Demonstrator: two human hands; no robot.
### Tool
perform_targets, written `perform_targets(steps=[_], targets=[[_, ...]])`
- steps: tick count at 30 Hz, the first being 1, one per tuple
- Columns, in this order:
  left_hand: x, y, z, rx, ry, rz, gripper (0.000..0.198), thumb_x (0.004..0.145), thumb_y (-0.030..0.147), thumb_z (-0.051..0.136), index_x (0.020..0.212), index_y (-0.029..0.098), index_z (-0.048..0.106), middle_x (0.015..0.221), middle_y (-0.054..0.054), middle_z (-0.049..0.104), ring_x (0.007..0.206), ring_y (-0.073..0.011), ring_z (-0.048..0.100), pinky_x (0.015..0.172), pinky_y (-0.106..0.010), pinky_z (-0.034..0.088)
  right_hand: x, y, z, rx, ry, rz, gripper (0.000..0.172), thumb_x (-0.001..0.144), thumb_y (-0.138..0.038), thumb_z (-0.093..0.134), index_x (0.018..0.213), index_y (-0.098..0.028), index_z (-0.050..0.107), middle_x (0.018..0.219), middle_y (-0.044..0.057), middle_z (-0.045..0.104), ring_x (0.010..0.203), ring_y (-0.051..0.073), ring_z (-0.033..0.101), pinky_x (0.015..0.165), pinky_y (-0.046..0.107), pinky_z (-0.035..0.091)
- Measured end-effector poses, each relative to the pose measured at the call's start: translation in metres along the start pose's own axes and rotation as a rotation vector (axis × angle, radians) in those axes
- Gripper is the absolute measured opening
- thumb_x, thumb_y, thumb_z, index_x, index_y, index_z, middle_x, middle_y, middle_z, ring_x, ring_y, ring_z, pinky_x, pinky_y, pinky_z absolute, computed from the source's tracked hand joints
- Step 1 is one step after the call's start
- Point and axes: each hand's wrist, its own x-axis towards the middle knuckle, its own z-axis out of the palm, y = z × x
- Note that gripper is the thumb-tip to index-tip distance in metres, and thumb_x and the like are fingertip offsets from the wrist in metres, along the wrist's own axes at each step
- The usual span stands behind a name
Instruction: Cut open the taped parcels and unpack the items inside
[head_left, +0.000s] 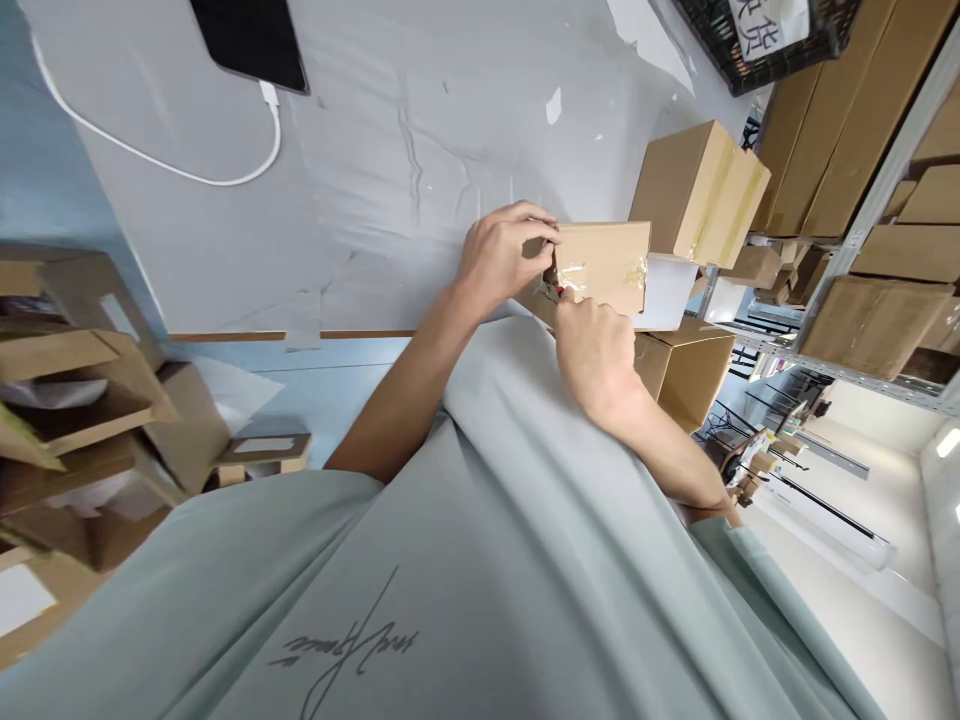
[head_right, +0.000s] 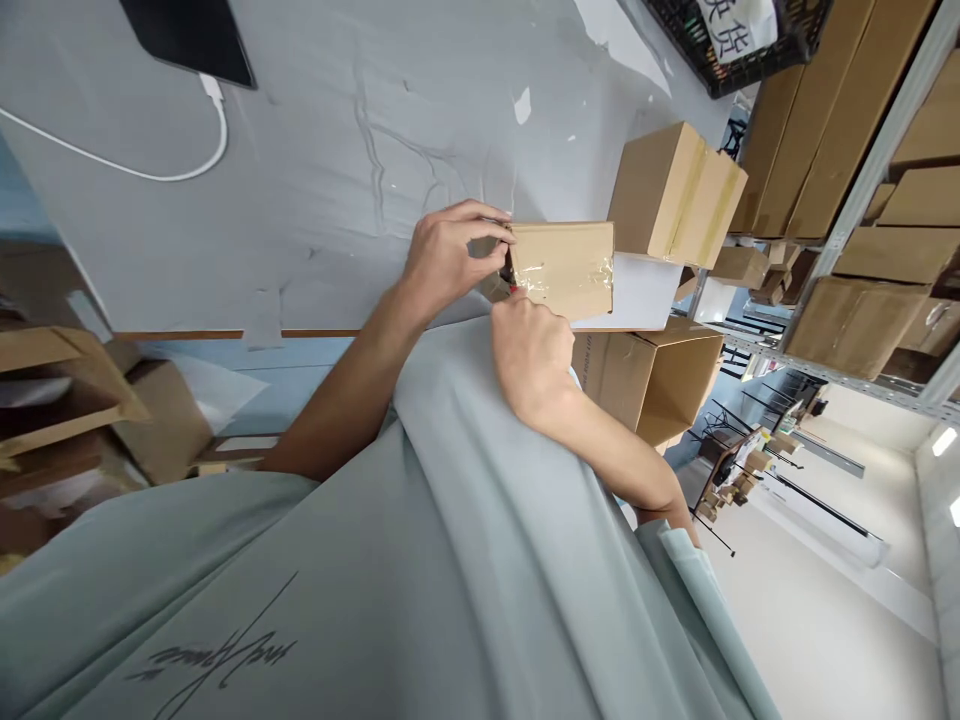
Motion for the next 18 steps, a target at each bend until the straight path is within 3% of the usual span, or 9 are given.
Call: perform_targets(steps=[4, 7, 18], targets=[[-0.006, 0.007, 0.013, 0.008, 0.032, -0.019, 0.019, 0.097, 0.026, 0.074, 0.103, 0.038, 0.087, 0.130, 0.001, 0.083, 0.129, -0.0301, 0.076, 0.112, -0.050, 0.064, 0.004, 0.010, 0.000, -0.045, 0.018, 0.056, 0.032, 0.115, -0.016, 0.056, 0.135, -0.012, 0.081, 0.108, 0.021, 0.086, 0.101, 0.029, 0.086, 0.081, 0.031, 0.064], [-0.008, 0.012, 0.022, 0.023, 0.054, -0.024, 0.017, 0.095, 0.026, 0.077, 0.103, 0.037, 0.087, 0.133, 0.000, 0.082, 0.130, -0.0315, 0.075, 0.112, -0.052, 0.063, 0.003, 0.012, 0.003, -0.064, 0.009, 0.068, 0.036, 0.114, -0.008, 0.052, 0.138, -0.012, 0.078, 0.109, 0.020, 0.086, 0.099, 0.027, 0.086, 0.081, 0.029, 0.063], [-0.017, 0.019, 0.041, 0.092, 0.078, -0.034, 0.023, 0.101, 0.018, 0.069, 0.110, 0.035, 0.082, 0.138, -0.001, 0.082, 0.132, -0.0300, 0.073, 0.120, -0.051, 0.057, -0.001, 0.021, 0.001, -0.062, -0.085, 0.045, 0.036, 0.115, -0.007, 0.050, 0.142, -0.011, 0.074, 0.118, 0.024, 0.085, 0.109, 0.028, 0.087, 0.085, 0.029, 0.064]])
